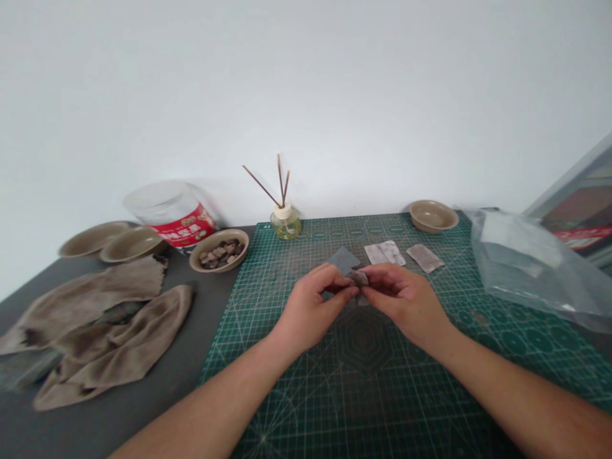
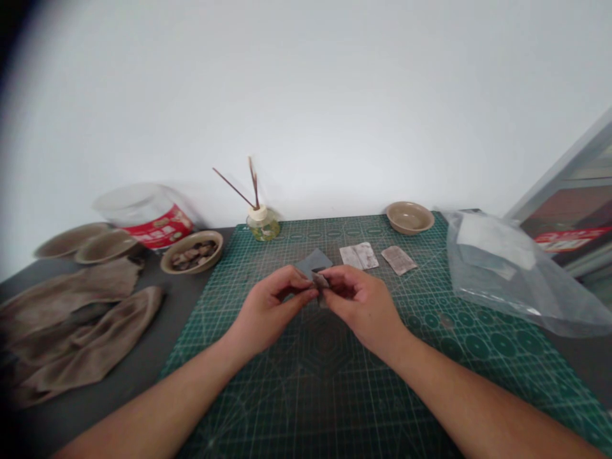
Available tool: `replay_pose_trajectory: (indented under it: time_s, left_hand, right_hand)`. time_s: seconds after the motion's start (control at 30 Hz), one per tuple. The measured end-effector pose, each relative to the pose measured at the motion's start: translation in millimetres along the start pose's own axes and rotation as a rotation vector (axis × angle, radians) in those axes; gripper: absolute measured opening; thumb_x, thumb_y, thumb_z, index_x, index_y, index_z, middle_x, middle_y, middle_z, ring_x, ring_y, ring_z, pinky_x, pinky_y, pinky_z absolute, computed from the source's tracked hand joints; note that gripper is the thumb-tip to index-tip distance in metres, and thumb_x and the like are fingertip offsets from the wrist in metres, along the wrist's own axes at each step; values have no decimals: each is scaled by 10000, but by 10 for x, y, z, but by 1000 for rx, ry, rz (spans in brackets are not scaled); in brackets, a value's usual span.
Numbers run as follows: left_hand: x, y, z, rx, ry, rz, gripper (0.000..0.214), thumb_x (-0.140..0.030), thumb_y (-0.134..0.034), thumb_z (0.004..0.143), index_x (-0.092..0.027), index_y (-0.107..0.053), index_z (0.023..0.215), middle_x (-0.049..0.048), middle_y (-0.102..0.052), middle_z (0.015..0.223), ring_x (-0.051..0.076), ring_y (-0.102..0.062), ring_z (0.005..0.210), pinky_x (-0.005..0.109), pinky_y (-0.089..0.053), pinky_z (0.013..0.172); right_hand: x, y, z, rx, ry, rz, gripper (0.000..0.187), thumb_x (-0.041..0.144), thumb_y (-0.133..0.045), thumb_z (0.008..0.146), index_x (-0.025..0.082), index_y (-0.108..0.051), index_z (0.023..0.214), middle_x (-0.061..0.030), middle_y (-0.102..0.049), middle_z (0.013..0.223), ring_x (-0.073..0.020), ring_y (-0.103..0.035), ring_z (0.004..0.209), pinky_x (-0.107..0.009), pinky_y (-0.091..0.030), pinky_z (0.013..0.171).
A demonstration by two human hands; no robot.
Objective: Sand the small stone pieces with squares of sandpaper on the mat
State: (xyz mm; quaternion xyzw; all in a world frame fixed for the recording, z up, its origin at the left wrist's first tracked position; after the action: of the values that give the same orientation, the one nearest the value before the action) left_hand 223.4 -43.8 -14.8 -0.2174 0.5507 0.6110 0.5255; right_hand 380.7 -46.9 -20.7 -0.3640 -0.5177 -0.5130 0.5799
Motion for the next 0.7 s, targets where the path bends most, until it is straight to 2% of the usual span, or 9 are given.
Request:
replay_pose_trajectory:
  time_s: [0.1, 0.23, 0.37, 0.5, 0.63, 0.7]
  left_hand:
    - [-21, -24, 0, 42, -13, 31, 109, -228, -630, 879, -190, -614, 778, 13, -624, 840, 159, -580, 814, 282, -448, 736]
    - [-30, 5, 2, -8, -19, 56, 92, -206, -641, 865, -189, -616, 779, 10, -607, 826, 156, -565, 804, 276, -436, 718]
    - [-37, -30, -4, 32, -29, 40, 130, -175, -641, 857, -183, -587, 739, 0, -587, 802, 143, -555, 774, 263, -426, 691]
    - [-37, -6, -6, -32, -30, 57, 107, -192, -637, 863, -184, -608, 760, 13, -597, 828, 153, -558, 799, 274, -431, 706]
    - [-31, -41, -9, 4, -22, 46, 119, -200, -639, 864, -187, -608, 750, 15, -607, 822, 158, -566, 801, 280, -440, 715]
    - [-27, -23, -12, -26, -12, 35, 107, -202, -641, 863, -192, -611, 761, 14, -609, 826, 160, -570, 809, 282, -445, 725]
  right_hand:
    - [4, 21, -17, -21, 26, -93, 253, 171, -679, 822, 265, -705, 1055, 1, -745, 971, -178, -703, 866, -310, -540, 797]
    - [-1, 18, -33, 4, 28, -143, 268, 177, -671, 831, 276, -699, 1077, 6, -743, 991, -180, -701, 881, -312, -544, 803]
    - [23, 34, -38, -22, 63, -233, 271, 165, -670, 830, 295, -707, 1065, 22, -741, 997, -171, -697, 895, -299, -536, 818]
    - [31, 30, -42, -18, 60, -228, 271, 177, -658, 841, 302, -699, 1079, 26, -742, 993, -170, -698, 883, -296, -544, 800]
    - [57, 35, -53, -34, 66, -268, 285, 160, -661, 826, 296, -707, 1071, 22, -745, 1001, -174, -700, 891, -300, -545, 813]
    - [62, 35, -57, -35, 61, -265, 284, 165, -658, 828, 295, -705, 1076, 23, -747, 995, -171, -703, 884, -294, -547, 808]
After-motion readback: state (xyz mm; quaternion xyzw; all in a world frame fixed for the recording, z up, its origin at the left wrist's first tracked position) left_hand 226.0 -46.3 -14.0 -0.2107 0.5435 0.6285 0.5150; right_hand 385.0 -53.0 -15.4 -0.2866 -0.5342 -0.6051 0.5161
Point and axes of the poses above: each hand's wrist, its own z-axis towards the middle knuckle, its own y-axis out of the back of the hand, x = y × z, the point moved 6 cm from there along z, towards the middle knuckle
